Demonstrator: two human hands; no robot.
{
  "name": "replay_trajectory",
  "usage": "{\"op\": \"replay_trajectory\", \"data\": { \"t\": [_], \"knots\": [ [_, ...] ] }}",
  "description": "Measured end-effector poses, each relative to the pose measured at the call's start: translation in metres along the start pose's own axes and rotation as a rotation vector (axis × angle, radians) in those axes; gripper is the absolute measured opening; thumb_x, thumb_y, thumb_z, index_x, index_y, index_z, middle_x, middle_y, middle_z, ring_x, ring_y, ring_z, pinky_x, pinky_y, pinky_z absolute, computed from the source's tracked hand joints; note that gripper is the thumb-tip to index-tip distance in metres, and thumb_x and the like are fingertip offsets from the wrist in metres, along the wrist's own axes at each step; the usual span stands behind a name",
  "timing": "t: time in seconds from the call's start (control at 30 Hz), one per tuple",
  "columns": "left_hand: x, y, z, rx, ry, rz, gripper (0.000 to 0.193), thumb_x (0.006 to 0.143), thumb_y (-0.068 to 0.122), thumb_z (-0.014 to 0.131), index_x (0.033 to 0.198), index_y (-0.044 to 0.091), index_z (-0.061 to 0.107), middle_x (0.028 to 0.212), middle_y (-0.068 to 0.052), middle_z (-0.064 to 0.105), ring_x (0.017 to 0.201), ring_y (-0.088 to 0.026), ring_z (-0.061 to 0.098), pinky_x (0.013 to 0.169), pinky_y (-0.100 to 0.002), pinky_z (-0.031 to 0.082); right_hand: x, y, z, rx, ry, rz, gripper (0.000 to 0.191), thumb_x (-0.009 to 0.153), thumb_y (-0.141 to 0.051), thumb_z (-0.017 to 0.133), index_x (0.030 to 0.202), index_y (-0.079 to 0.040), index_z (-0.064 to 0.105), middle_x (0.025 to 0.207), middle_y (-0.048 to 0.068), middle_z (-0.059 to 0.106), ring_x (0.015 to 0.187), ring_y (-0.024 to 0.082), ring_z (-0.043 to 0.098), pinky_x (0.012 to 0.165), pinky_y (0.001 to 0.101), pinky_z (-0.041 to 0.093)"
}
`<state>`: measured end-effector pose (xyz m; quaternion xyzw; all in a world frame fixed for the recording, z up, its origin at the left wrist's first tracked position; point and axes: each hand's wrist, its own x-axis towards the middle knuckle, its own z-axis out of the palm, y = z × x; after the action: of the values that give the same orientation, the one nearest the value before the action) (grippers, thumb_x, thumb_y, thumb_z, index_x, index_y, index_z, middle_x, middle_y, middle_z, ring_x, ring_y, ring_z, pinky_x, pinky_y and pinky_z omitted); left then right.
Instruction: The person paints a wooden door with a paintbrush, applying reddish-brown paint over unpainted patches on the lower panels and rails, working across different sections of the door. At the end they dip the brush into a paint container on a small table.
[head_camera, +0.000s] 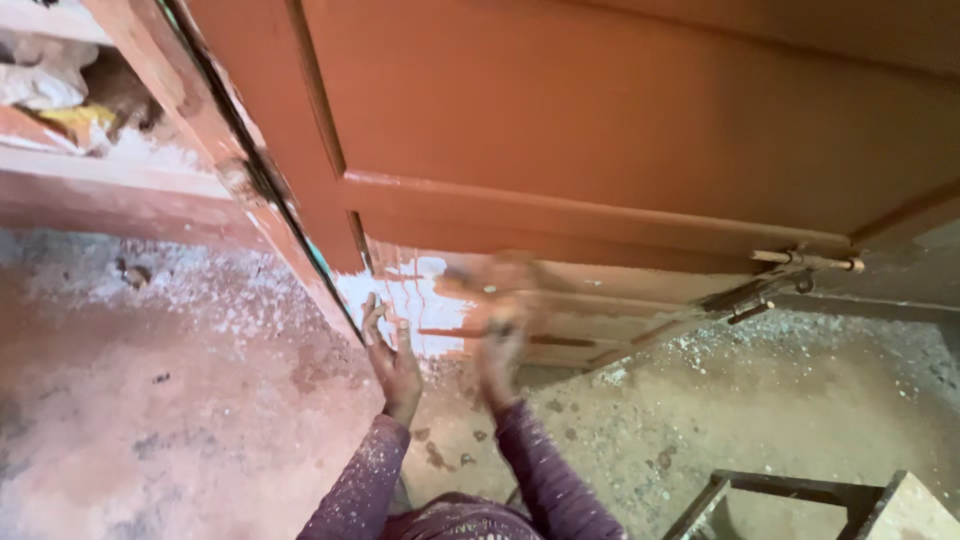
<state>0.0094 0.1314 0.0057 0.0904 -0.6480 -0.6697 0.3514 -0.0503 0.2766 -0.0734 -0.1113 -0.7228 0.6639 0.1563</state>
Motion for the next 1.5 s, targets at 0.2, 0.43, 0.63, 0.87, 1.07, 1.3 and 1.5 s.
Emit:
{"op": "replay_trajectory", "data": {
  "t": [0.2,0.43,0.63,0.87,1.07,1.3,1.5],
  "knots": [
    [0.039,-0.007,-0.026,-0.024,0.02,0.052,0.032,0.108,0.016,0.048,0.135,-0.001,0.044,0.164,-0.024,0.033,0.152,-0.034,0.033,0.126,-0.046,0.024,-0.031,-0.033,0.04,-0.032,-0.218,0.234,0.044,0.101,-0.022,0.057,0.144,-0.019,0.045,0.11,-0.001,0.057,0.084,0.006,0.053,0.068,0.0244,0.051],
    [0.056,-0.012,-0.045,-0.051,0.0,0.006,0.032,0.108,0.019,0.047,0.132,-0.001,0.045,0.163,-0.024,0.034,0.152,-0.035,0.032,0.126,-0.046,0.022,-0.025,-0.09,0.027,0.664,0.268,0.283,0.019,0.103,-0.036,0.056,0.113,-0.024,0.046,0.082,-0.002,0.047,0.058,0.007,0.039,0.046,0.0225,0.033],
    [0.067,-0.016,-0.053,-0.069,0.04,0.027,0.037,0.112,0.025,0.035,0.132,-0.004,0.047,0.16,-0.023,0.04,0.15,-0.033,0.036,0.125,-0.045,0.025,-0.055,-0.079,0.075,0.925,-0.574,0.812,0.009,0.104,-0.029,0.049,0.099,-0.023,0.054,0.075,-0.007,0.046,0.057,0.005,0.039,0.043,0.019,0.033],
    [0.068,-0.01,-0.047,-0.036,0.026,0.045,0.037,0.113,0.022,0.035,0.134,-0.005,0.047,0.159,-0.025,0.038,0.151,-0.034,0.034,0.126,-0.045,0.022,-0.012,-0.093,0.004,1.091,0.004,0.336,0.028,0.108,-0.027,0.063,0.091,-0.02,0.043,0.068,-0.008,0.036,0.051,0.006,0.031,0.04,0.0229,0.03],
    [0.049,-0.004,-0.028,-0.029,-0.034,0.042,0.035,0.113,0.026,0.035,0.132,-0.001,0.047,0.162,-0.023,0.036,0.152,-0.035,0.033,0.126,-0.046,0.022,-0.032,-0.062,0.021,0.983,-0.224,0.656,0.037,0.083,-0.004,0.043,0.11,-0.025,0.056,0.079,-0.003,0.045,0.06,0.009,0.04,0.045,0.0219,0.03],
    [0.027,0.001,0.01,-0.034,-0.011,0.089,0.037,0.114,0.03,0.038,0.133,-0.001,0.046,0.161,-0.021,0.037,0.153,-0.034,0.033,0.128,-0.047,0.022,0.02,-0.068,-0.072,1.025,0.014,0.606,0.012,0.101,-0.02,0.051,0.09,-0.022,0.053,0.071,-0.008,0.045,0.053,0.006,0.036,0.043,0.0222,0.028],
    [-0.022,0.007,0.05,-0.069,-0.056,-0.003,0.036,0.111,0.028,0.041,0.134,-0.001,0.044,0.165,-0.02,0.031,0.149,-0.032,0.033,0.122,-0.046,0.026,0.041,-0.089,-0.129,0.934,0.112,0.476,0.033,0.106,-0.036,0.054,0.078,-0.022,0.043,0.06,-0.007,0.037,0.043,0.008,0.031,0.038,0.0252,0.028]
  ]
}}
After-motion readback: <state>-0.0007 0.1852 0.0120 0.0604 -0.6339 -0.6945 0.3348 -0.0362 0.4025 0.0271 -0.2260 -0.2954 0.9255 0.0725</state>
